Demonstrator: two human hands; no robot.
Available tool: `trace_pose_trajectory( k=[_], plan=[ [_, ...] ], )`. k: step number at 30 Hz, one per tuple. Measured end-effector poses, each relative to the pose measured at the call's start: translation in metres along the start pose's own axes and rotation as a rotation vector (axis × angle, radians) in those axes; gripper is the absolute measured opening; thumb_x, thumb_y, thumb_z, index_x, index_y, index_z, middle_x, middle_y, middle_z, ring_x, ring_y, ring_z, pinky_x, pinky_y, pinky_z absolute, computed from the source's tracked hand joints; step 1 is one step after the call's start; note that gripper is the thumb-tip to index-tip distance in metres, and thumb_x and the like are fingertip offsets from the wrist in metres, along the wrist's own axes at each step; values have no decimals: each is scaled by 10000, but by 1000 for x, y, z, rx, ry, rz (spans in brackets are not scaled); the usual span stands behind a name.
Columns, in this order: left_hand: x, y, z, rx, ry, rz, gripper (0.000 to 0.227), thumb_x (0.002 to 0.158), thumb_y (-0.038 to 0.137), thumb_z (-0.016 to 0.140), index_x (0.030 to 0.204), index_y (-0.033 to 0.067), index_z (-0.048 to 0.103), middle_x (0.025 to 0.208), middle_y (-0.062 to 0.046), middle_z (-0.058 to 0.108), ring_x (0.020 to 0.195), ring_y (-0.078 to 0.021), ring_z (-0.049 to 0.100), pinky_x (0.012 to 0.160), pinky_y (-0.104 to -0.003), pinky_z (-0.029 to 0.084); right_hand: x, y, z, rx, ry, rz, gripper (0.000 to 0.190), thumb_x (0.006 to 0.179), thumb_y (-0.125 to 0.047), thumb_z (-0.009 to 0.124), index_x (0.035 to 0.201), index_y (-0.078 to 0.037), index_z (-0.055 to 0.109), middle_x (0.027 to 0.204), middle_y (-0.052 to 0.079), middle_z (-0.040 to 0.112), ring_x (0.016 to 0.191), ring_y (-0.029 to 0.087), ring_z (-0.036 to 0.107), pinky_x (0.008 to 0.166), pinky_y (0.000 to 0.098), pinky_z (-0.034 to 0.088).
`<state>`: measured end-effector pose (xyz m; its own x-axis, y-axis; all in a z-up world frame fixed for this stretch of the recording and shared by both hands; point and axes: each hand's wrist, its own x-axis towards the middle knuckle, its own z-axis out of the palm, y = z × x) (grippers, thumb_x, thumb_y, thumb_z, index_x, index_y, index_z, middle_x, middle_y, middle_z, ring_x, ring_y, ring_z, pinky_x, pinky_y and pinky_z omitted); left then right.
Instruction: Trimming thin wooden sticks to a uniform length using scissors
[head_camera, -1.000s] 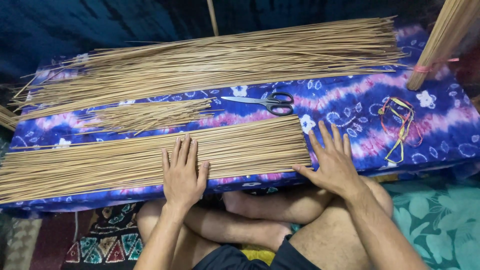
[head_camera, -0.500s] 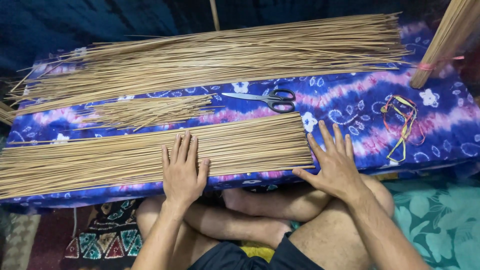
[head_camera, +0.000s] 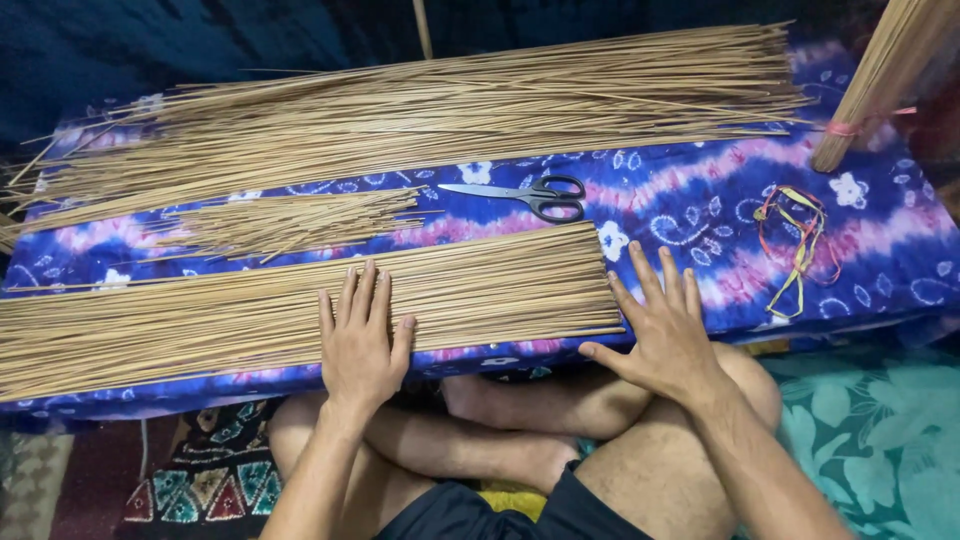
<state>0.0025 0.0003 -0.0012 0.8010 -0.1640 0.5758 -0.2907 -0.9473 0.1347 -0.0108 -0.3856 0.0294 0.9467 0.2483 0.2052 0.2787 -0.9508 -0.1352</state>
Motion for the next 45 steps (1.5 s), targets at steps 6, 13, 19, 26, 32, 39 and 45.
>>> trace_pose_trajectory(
  k=[6, 13, 19, 26, 32, 39, 45],
  plan=[
    [0, 1, 0, -1, 8, -2, 601, 1009, 449, 535, 1475, 70, 545, 1593, -136, 473, 1501, -348, 382, 1234, -596, 160, -5, 0, 4, -1, 4, 5, 1047, 715, -796, 682, 1476, -97, 512, 1722, 166, 203, 1556, 498, 143, 1192, 688, 179],
    [1, 2, -2, -4, 9, 3, 601, 1011, 451, 539, 1473, 66, 548, 1590, -139, 478, 1499, -350, 384, 1233, -596, 167, -10, 0, 9, 22, 13, 15, 1088, 707, -792, 687, 1503, -82, 475, 1710, 192, 214, 1542, 516, 157, 1182, 705, 174],
    [1, 3, -4, -1, 12, 8, 606, 1007, 449, 541, 1473, 61, 549, 1583, -143, 485, 1499, -353, 385, 1230, -601, 173, -15, -1, 10, 9, 54, 15, 1094, 717, -797, 680, 1494, -52, 480, 1698, 220, 233, 1528, 534, 182, 1172, 701, 195],
    [0, 3, -5, 6, 0, -2, 606, 1009, 446, 540, 1480, 64, 545, 1588, -143, 481, 1504, -352, 381, 1232, -601, 166, -19, -5, 16, 3, 56, 32, 1126, 705, -812, 675, 1498, -40, 470, 1692, 224, 243, 1530, 521, 191, 1179, 681, 200],
    [0, 3, -5, 3, -2, -9, 607, 1010, 448, 538, 1479, 63, 545, 1586, -144, 482, 1504, -353, 381, 1232, -601, 166, -26, -8, 16, -1, 48, 61, 1120, 738, -799, 651, 1502, -5, 451, 1697, 227, 229, 1533, 517, 184, 1190, 667, 192],
    [1, 3, -4, -12, -3, -8, 601, 1020, 446, 530, 1482, 62, 541, 1591, -143, 474, 1512, -352, 367, 1236, -598, 152, -32, -14, 15, 6, 61, 76, 1123, 764, -801, 612, 1515, 12, 422, 1686, 247, 236, 1519, 531, 200, 1190, 666, 191],
    [2, 2, -2, 2, 4, -4, 609, 1006, 443, 551, 1482, 63, 540, 1590, -144, 476, 1509, -351, 374, 1234, -604, 163, -32, -8, 25, 3, 71, 70, 1091, 823, -753, 588, 1535, 44, 369, 1679, 269, 226, 1518, 539, 182, 1178, 688, 186]
  ],
)
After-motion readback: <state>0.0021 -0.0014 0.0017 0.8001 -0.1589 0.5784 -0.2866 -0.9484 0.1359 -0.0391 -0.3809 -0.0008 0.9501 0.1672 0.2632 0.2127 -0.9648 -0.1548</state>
